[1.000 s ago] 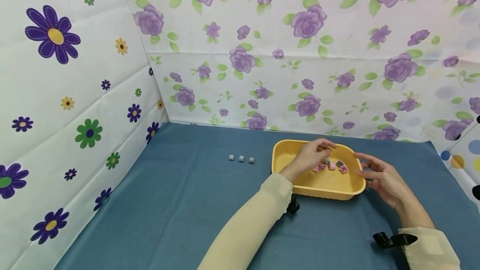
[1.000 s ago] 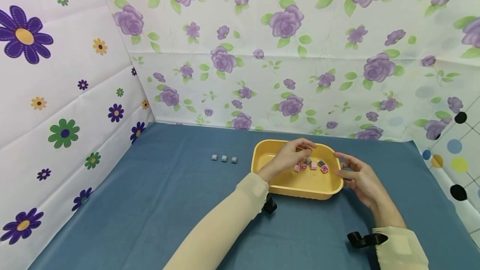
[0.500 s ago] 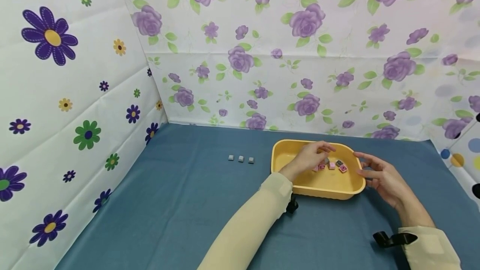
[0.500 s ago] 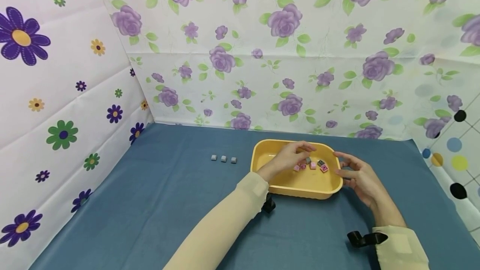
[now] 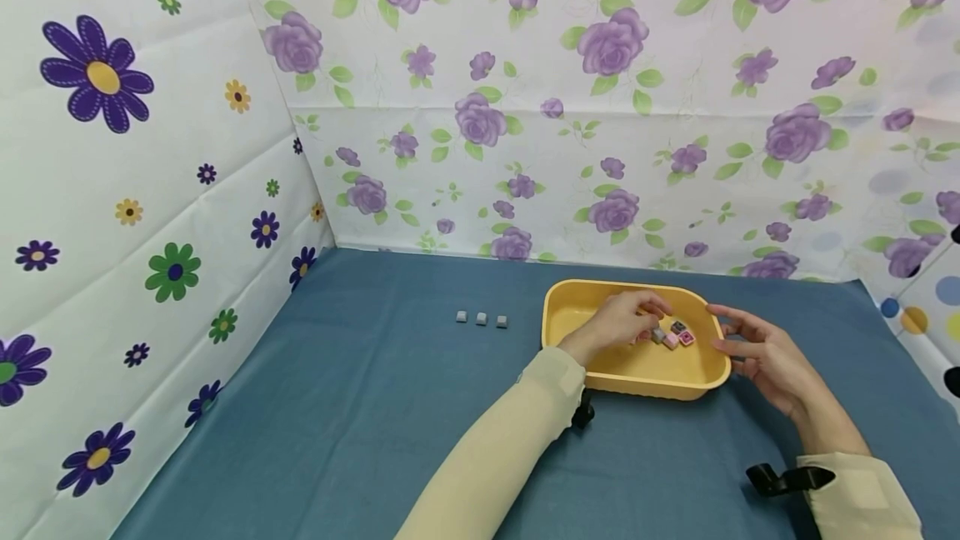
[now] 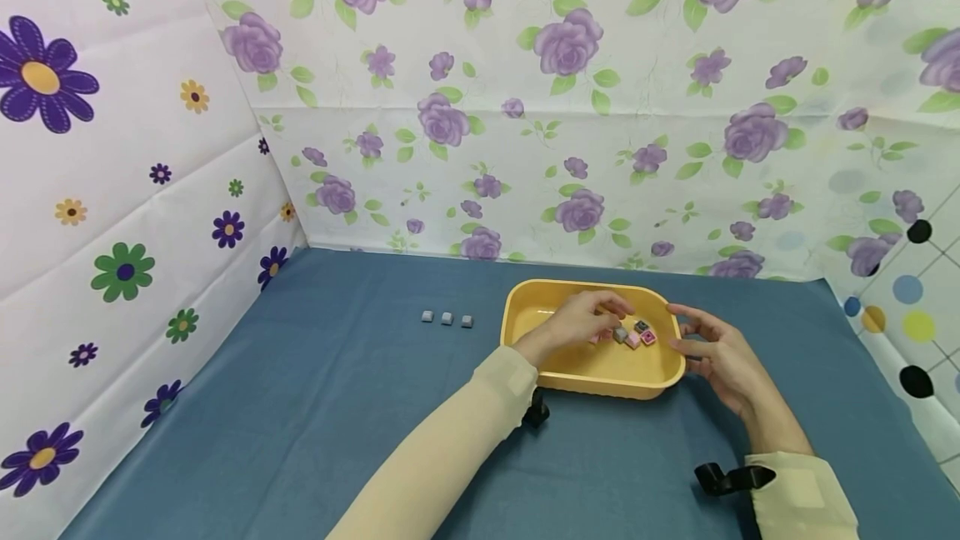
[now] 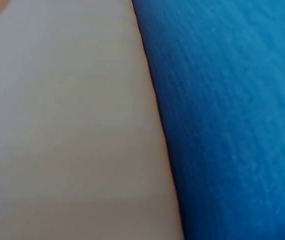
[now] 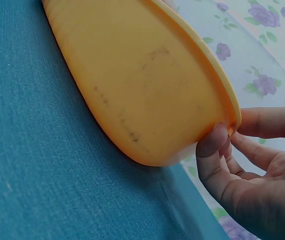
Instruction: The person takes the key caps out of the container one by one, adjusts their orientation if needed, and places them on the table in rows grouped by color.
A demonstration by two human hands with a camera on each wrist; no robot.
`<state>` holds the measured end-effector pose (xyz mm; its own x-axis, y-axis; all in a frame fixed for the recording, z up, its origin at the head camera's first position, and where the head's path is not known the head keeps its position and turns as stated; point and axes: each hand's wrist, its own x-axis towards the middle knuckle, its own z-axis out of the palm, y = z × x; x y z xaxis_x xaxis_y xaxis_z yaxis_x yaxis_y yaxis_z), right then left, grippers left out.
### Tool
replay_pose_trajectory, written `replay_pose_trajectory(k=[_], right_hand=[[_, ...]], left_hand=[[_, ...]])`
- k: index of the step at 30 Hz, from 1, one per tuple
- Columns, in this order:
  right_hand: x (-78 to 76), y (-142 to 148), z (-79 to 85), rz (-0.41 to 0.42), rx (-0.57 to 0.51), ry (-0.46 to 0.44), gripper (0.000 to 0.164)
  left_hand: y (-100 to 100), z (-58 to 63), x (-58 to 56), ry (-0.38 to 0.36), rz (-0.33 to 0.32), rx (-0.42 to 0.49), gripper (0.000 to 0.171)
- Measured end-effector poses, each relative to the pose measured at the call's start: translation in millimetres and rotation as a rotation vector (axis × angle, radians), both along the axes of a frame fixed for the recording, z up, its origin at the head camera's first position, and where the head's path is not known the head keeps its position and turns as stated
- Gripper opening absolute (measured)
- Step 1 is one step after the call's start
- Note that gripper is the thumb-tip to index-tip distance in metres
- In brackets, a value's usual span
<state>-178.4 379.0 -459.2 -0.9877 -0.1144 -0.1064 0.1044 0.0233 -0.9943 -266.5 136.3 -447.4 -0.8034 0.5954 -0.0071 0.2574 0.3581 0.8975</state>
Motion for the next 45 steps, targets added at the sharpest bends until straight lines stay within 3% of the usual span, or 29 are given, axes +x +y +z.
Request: replay_pose_trajectory(k=[11,16,26,37,45], right_hand=[[0.6,0.9,-0.5,-0.006,0.008,-0.002,0.063],[1.0,0.7,0.1,-0.004,0.008,0.004,0.063],[0.8,0.4,-0.2,0.005,-0.003,0.019,0.062],[0.3,-0.5,0.6,0.011,0.0,0.022,0.061],[0.4,-0.3,-0.4,0.012,0.002,0.028,0.061]], left_hand=[[1.6,-0.2,-0.2,0.037,-0.068,-0.047,0.026],[2.8,-1.2,-0.5,0.027,-0.129,-0.062,0.034],[1.1,-3.0,0.9,0.01,-0.188,-0.066,0.036],[1.5,-4.1,3.1,0.025,-0.339,-0.056,0.035],[2.6,-4.7,5.2,0.031,-0.382,-0.125,0.035]])
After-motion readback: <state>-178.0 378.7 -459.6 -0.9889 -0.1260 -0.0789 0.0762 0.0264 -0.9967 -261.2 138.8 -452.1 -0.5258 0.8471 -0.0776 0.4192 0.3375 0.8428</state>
